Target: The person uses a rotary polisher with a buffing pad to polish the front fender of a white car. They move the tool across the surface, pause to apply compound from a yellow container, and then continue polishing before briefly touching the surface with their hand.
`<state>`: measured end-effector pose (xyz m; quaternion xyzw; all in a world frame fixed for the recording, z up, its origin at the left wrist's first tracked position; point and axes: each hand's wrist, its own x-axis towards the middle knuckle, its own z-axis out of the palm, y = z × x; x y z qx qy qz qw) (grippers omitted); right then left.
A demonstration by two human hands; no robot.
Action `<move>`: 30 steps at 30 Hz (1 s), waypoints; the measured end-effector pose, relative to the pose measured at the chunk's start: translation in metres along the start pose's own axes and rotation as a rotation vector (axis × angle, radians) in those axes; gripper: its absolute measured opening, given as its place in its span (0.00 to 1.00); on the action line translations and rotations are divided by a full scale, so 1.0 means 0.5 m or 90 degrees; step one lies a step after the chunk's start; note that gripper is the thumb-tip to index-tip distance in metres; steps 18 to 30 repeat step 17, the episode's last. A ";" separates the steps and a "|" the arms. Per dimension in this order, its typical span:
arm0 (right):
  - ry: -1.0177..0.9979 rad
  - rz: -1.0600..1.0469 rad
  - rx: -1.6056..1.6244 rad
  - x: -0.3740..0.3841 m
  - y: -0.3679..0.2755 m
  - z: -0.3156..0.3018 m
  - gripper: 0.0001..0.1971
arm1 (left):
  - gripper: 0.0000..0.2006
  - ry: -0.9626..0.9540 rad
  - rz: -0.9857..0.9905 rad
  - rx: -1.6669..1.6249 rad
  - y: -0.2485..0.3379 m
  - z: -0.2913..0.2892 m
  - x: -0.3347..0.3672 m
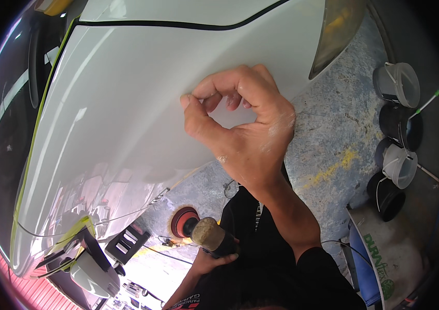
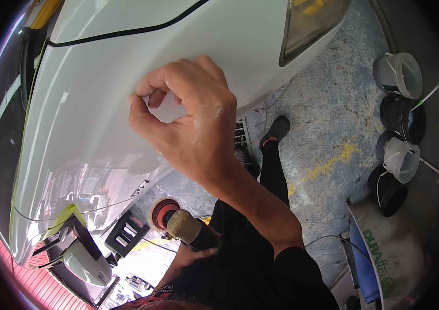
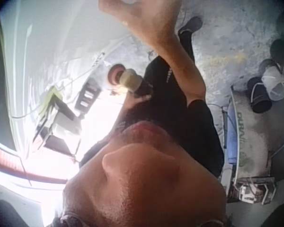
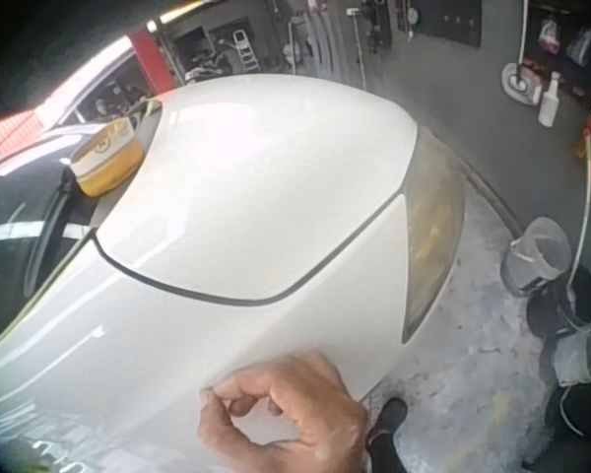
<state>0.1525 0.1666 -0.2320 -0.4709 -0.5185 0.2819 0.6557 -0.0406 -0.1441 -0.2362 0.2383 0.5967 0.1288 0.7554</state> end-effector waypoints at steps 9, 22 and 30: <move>0.016 -0.110 -0.100 0.035 0.027 -0.040 0.13 | 0.29 0.003 -0.003 0.018 0.012 0.002 0.005; -0.035 -0.340 -0.301 0.085 0.096 -0.112 0.16 | 0.28 -0.009 -0.007 0.022 0.014 0.003 0.014; -0.035 -0.340 -0.301 0.085 0.096 -0.112 0.16 | 0.28 -0.009 -0.007 0.022 0.014 0.003 0.014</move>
